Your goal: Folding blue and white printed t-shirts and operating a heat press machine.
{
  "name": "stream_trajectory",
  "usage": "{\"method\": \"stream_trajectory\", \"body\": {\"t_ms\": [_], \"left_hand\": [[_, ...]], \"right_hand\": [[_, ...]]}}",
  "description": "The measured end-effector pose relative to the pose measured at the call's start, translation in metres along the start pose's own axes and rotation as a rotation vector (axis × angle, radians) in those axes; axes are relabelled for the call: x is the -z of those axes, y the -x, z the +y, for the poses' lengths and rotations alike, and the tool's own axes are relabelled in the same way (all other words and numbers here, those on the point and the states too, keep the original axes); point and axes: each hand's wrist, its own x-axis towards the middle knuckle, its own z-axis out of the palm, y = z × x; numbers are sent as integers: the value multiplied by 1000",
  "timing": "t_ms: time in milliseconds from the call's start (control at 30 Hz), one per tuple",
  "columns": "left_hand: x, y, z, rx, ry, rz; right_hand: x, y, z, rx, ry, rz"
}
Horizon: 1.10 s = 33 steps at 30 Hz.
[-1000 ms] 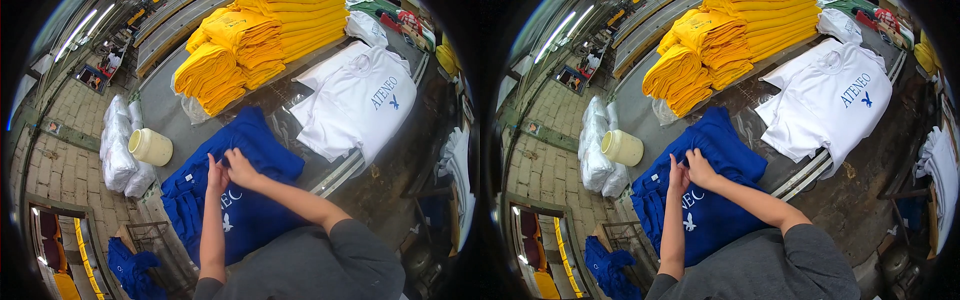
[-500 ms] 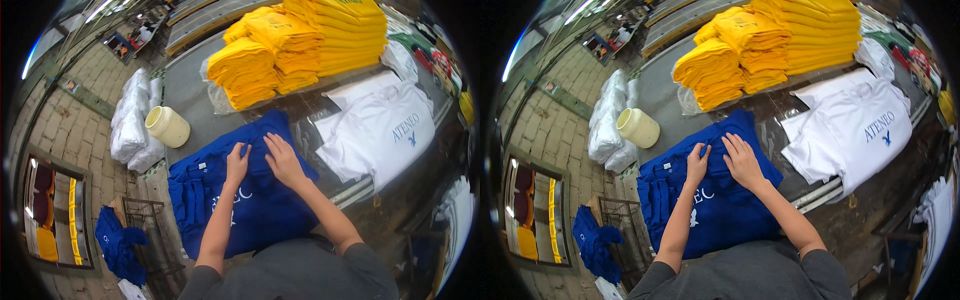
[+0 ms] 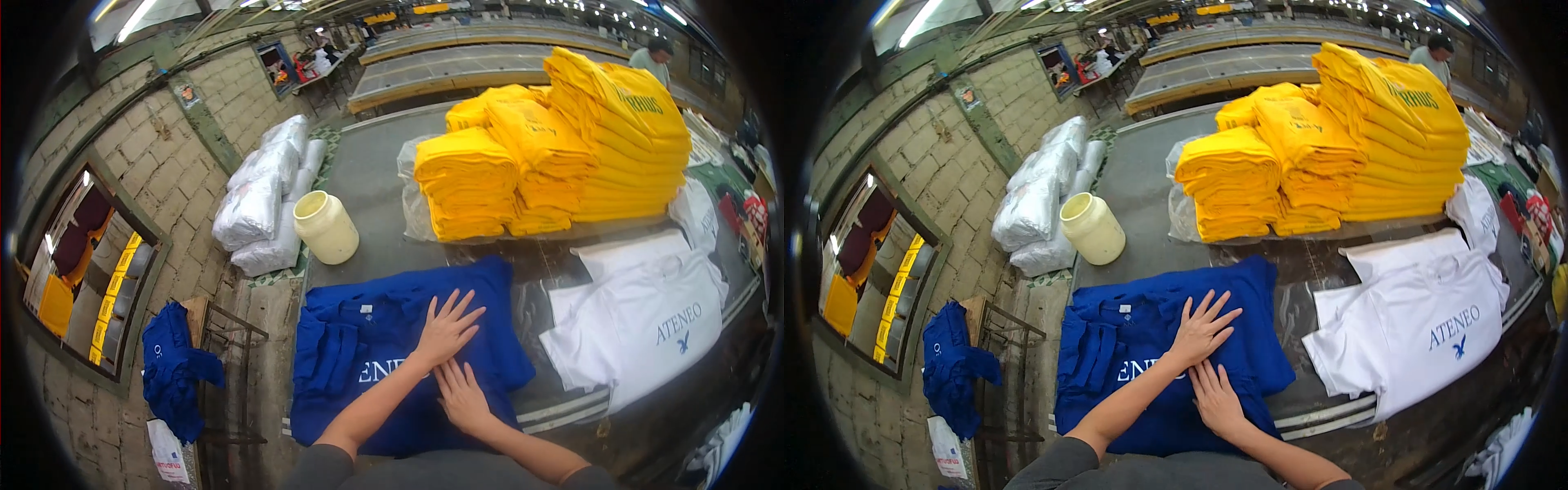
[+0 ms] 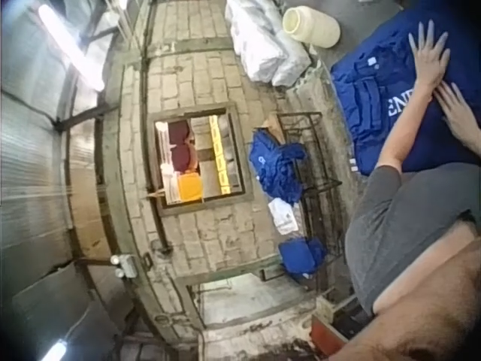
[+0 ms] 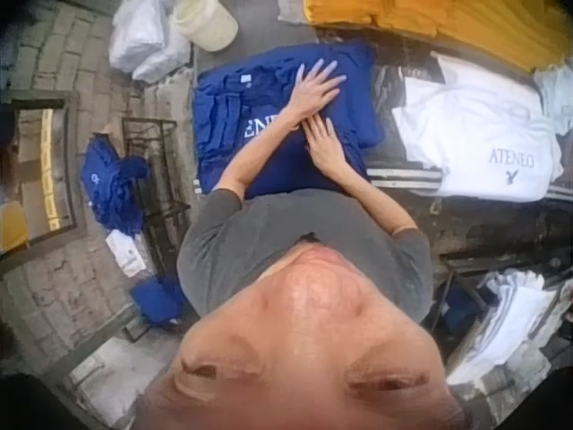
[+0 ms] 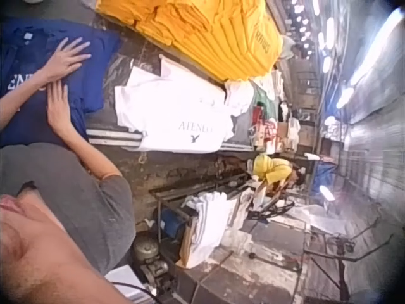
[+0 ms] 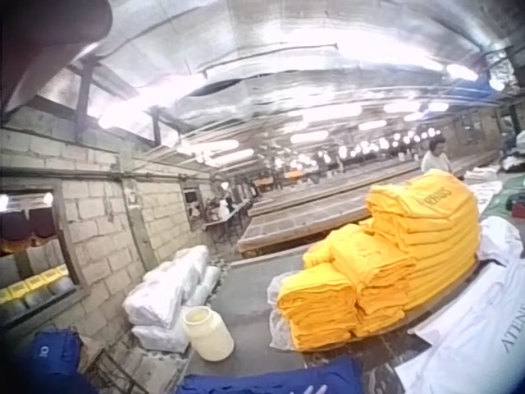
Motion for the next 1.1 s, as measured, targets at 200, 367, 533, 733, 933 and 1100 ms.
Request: {"method": "stream_trajectory", "body": {"t_ms": [200, 367, 533, 733, 933, 1100], "left_hand": [[-33, 7, -43, 138, 336, -152], [-26, 0, -30, 125, 369, -101], [0, 79, -17, 265, 250, -96], [68, 302, 25, 511, 287, 51], [59, 503, 13, 1661, 374, 399], [44, 473, -36, 1455, 1187, 689]], "right_hand": [[-30, -8, 2, 78, -52, 34], [-16, -10, 5, 3, -175, 28], [33, 35, 1, -246, -760, 433], [3, 203, 46, -847, -535, -106], [-66, 255, 40, -1084, -1288, -47], [-127, 190, 4, -1093, -1788, 159]]}}
